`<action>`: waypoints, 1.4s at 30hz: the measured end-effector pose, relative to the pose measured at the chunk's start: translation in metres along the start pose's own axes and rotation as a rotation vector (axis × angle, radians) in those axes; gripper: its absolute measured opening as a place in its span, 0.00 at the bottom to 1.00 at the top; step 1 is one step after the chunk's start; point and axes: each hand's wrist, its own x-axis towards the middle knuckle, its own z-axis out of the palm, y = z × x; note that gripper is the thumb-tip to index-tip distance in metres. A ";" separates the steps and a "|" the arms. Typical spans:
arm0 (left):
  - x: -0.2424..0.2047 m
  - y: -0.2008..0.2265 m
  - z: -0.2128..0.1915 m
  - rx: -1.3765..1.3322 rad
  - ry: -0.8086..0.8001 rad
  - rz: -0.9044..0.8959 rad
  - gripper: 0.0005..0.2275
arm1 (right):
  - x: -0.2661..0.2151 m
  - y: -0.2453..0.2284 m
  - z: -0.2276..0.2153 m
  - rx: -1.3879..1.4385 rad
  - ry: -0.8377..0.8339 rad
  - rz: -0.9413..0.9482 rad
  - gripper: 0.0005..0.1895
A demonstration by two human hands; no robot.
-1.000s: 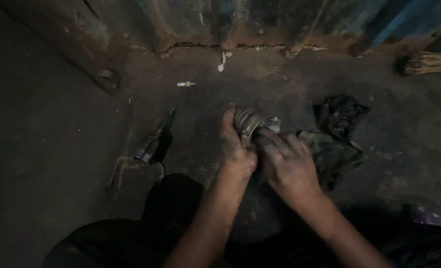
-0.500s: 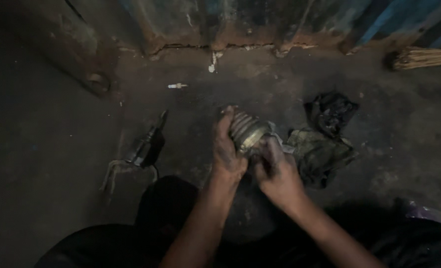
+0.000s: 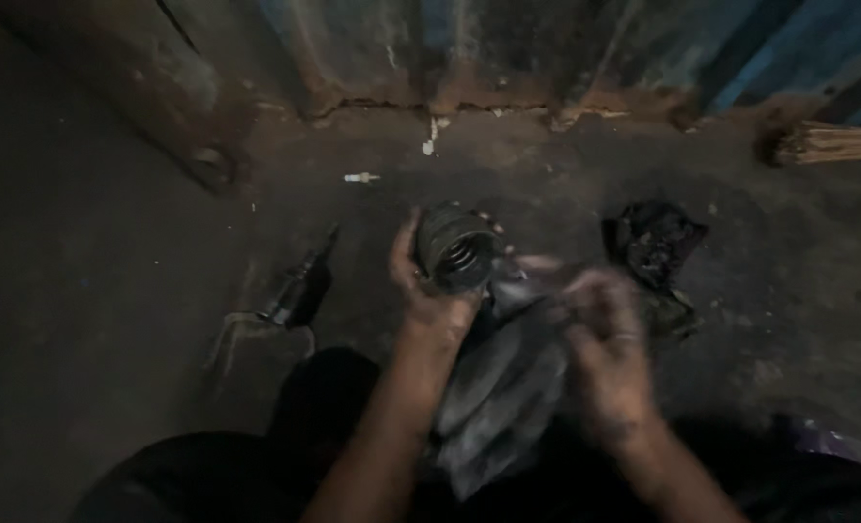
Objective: The person wipes a rubber CV boot and a metal component with a cloth.
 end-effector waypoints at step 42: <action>-0.005 0.014 0.017 0.029 -0.113 -0.015 0.19 | 0.039 -0.018 -0.137 -1.120 0.552 0.445 0.16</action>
